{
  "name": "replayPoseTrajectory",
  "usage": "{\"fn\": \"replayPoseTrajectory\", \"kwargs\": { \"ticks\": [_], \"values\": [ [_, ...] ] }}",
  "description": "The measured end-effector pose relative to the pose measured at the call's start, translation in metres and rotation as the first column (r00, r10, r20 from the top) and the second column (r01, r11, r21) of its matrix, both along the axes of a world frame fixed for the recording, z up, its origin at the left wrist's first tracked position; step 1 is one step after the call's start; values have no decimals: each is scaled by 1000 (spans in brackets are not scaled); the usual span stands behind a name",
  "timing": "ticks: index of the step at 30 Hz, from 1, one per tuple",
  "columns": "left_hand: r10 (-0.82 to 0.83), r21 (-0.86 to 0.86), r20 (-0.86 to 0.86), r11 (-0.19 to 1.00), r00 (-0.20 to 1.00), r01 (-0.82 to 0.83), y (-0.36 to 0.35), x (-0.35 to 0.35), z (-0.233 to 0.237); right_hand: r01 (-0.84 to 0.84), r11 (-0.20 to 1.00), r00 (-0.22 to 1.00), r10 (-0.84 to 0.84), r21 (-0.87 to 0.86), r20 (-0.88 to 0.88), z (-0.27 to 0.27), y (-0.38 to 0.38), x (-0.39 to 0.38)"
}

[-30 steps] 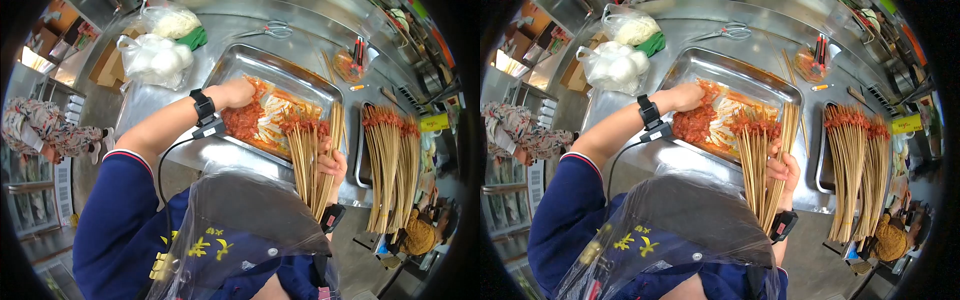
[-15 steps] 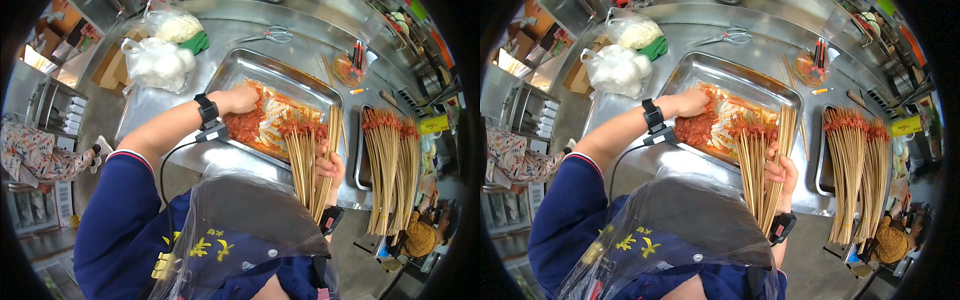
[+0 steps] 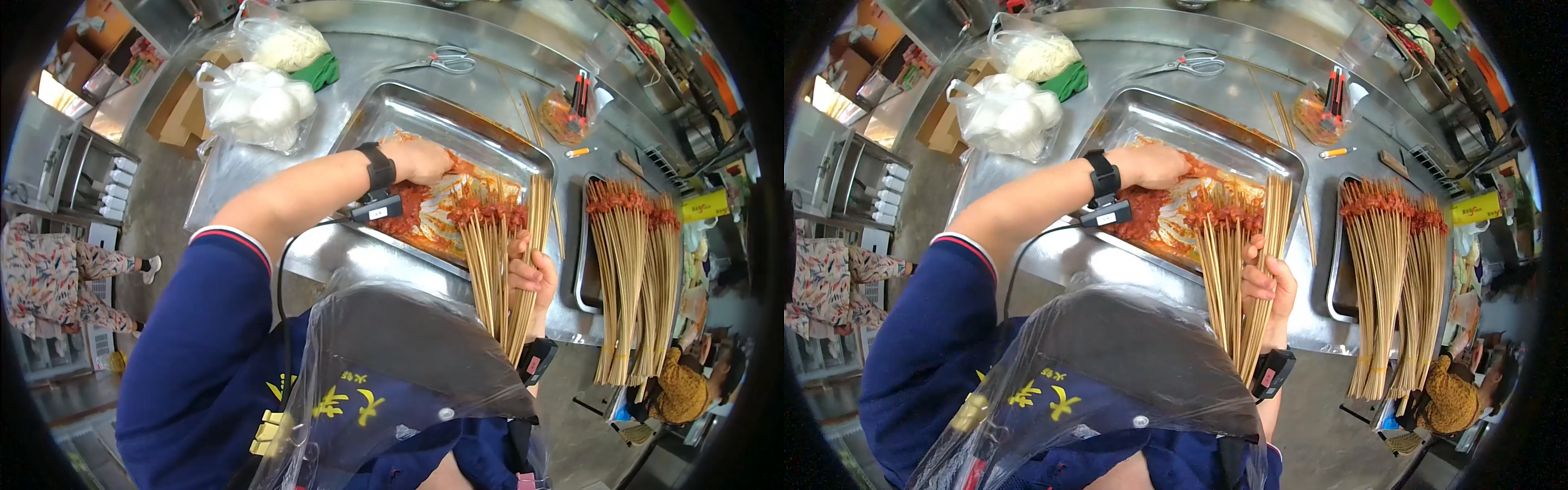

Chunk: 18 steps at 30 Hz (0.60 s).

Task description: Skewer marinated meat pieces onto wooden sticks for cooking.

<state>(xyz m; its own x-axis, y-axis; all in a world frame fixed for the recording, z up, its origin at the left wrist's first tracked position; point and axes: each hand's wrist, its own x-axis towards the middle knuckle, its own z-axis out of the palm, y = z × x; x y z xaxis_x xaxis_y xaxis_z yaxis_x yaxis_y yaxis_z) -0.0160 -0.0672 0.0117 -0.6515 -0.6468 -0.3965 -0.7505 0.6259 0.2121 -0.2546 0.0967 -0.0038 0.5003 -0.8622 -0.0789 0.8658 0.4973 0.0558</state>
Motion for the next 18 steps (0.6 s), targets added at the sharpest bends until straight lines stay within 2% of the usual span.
{"fn": "replayPoseTrajectory", "kwargs": {
  "ticks": [3, 6, 10, 11, 13, 15, 16, 17, 18],
  "values": [
    [25, 17, -35, 1000, 999, -24, 5, 22, -3, -15, 999, 1000, 15, 40, 6, 7, -2, 4],
    [-29, 8, -15, 1000, 999, 29, 12, 46, 2, -32, 999, 999, 33, 31, -25, 4, -4, 4],
    [-46, -171, -251, 985, 967, 2, 34, 69, 0, 6, 999, 996, -3, 42, -90, 5, 0, -1],
    [10, 2, -379, 1000, 925, -11, 60, 68, 39, -16, 1000, 994, 16, 2, -108, 1, -7, -4],
    [-75, -166, -482, 986, 873, -7, 84, 82, 23, -148, 985, 984, 138, -86, -113, -9, -35, 27],
    [-238, -351, -418, 932, 877, 86, 111, 63, 2, -200, 978, 937, 174, -56, -304, 1, -35, 49],
    [-276, -366, -379, 921, 883, 131, 110, 42, -16, -224, 973, 880, 177, -56, -442, 7, -33, 60],
    [-258, -312, -393, 940, 882, 136, 98, 22, -40, -246, 968, 815, 176, -55, -551, 13, -31, 68],
    [-311, -346, -416, 923, 854, 168, 92, -5, -58, -274, 960, 742, 181, -46, -645, 18, -23, 75]
  ]
}}
